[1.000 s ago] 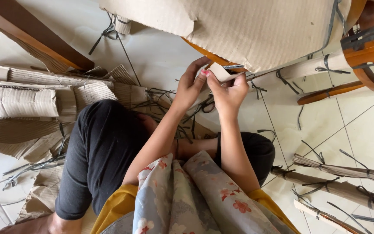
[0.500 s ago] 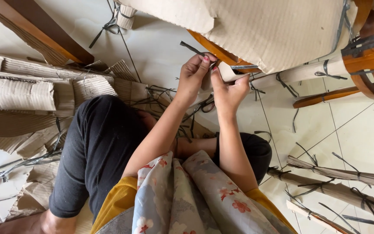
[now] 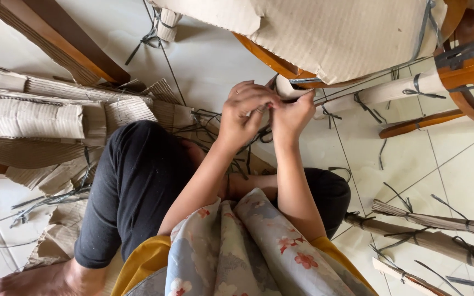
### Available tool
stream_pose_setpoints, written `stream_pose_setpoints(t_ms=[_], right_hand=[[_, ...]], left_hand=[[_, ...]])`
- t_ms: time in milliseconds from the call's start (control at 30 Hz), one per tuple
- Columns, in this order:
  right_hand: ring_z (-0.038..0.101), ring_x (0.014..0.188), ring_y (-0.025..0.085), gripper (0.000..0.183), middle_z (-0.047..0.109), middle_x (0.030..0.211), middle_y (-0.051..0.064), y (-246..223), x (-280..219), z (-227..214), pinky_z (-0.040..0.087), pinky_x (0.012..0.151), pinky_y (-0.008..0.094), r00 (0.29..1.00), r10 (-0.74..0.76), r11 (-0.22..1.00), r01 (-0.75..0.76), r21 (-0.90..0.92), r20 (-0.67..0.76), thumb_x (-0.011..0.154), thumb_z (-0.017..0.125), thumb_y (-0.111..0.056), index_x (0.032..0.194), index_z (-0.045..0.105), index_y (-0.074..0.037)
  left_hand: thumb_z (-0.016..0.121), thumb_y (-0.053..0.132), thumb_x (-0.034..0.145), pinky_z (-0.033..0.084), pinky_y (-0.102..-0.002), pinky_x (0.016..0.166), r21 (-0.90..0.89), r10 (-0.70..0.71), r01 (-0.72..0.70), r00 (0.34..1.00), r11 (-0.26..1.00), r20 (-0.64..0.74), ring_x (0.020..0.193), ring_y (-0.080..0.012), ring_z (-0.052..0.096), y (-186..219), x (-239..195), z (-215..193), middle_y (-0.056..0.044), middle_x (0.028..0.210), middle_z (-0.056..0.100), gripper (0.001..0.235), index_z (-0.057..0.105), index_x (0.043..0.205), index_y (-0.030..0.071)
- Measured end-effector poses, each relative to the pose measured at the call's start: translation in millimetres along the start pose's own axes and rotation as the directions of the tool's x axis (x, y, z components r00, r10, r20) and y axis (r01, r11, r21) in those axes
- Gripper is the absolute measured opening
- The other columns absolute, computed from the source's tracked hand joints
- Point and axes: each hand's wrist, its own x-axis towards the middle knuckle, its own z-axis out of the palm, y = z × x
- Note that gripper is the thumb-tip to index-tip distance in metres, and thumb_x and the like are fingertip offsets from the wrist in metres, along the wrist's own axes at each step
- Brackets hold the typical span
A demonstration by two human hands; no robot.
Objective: Wrapping wooden chair legs with protective cardboard and securing them with plastic ties for transport.
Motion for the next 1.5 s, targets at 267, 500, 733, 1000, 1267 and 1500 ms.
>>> stream_pose_setpoints(t_ms=[267, 500, 733, 1000, 1267, 1500], right_hand=[[0.071, 0.098, 0.047, 0.049, 0.071, 0.098, 0.024, -39, -3, -17, 0.058, 0.083, 0.055, 0.998, -0.015, 1.000, 0.015, -0.007, 0.055, 0.072, 0.088, -0.010, 0.112, 0.064, 0.004], [0.068, 0.098, 0.050, 0.049, 0.063, 0.106, 0.024, -33, -8, -71, 0.062, 0.069, 0.056, 0.964, -0.179, 0.980, 0.193, -0.051, 0.197, 0.078, 0.083, 0.002, 0.123, 0.065, 0.007], [0.075, 0.073, 0.032, 0.010, 0.073, 0.081, 0.015, -65, -4, -125, 0.061, 0.058, 0.039, 0.927, -0.222, 0.973, 0.228, 0.015, 0.303, 0.094, 0.072, 0.002, 0.102, 0.079, 0.001], [0.075, 0.080, 0.030, 0.002, 0.074, 0.085, 0.008, -89, -2, -122, 0.060, 0.068, 0.036, 0.885, -0.352, 0.936, 0.328, 0.128, 0.305, 0.098, 0.076, -0.006, 0.099, 0.078, -0.005], [0.067, 0.087, 0.028, 0.009, 0.068, 0.110, 0.015, -94, 20, -129, 0.059, 0.072, 0.038, 0.837, -0.442, 0.896, 0.393, 0.208, 0.323, 0.105, 0.066, -0.005, 0.109, 0.072, 0.001], [0.071, 0.077, 0.023, 0.009, 0.071, 0.088, 0.006, -74, 20, -102, 0.059, 0.069, 0.035, 0.825, -0.543, 0.834, 0.506, 0.222, 0.159, 0.093, 0.080, 0.004, 0.088, 0.077, -0.002]], left_hand=[[0.073, 0.002, 0.089, 0.050, -0.037, 0.091, 0.275, 0.171, -0.191, 0.981, 0.942, 0.095, 0.089, -0.0215, 0.072, 21, 16, 3, 0.001, 0.084, 0.075, 0.013, 0.079, 0.085, 0.013], [0.076, 0.006, 0.086, 0.050, -0.031, 0.089, 0.421, 0.154, -0.179, 0.984, 0.889, 0.094, 0.083, -0.0140, 0.067, 27, 17, 7, 0.007, 0.075, 0.072, 0.018, 0.081, 0.095, 0.020], [0.084, 0.022, 0.086, 0.052, -0.028, 0.087, 0.305, 0.135, -0.130, 0.991, 0.943, 0.004, 0.068, -0.0130, 0.060, -9, 3, 17, 0.010, 0.069, 0.072, 0.014, 0.079, 0.099, 0.019], [0.076, 0.010, 0.092, 0.050, -0.028, 0.087, 0.175, 0.239, -0.250, 0.968, 0.952, 0.078, 0.074, -0.0159, 0.060, 5, 9, 12, 0.008, 0.081, 0.076, 0.013, 0.080, 0.096, 0.021], [0.067, 0.016, 0.099, 0.049, -0.036, 0.093, 0.086, 0.145, -0.154, 0.983, 0.984, 0.110, 0.082, -0.0202, 0.064, 4, 6, 13, 0.001, 0.081, 0.074, 0.011, 0.076, 0.093, 0.015], [0.066, 0.018, 0.100, 0.043, -0.051, 0.102, 0.124, 0.124, -0.138, 0.985, 0.983, 0.117, 0.087, -0.0273, 0.064, -4, 0, 19, -0.006, 0.076, 0.071, 0.017, 0.070, 0.086, 0.008]])
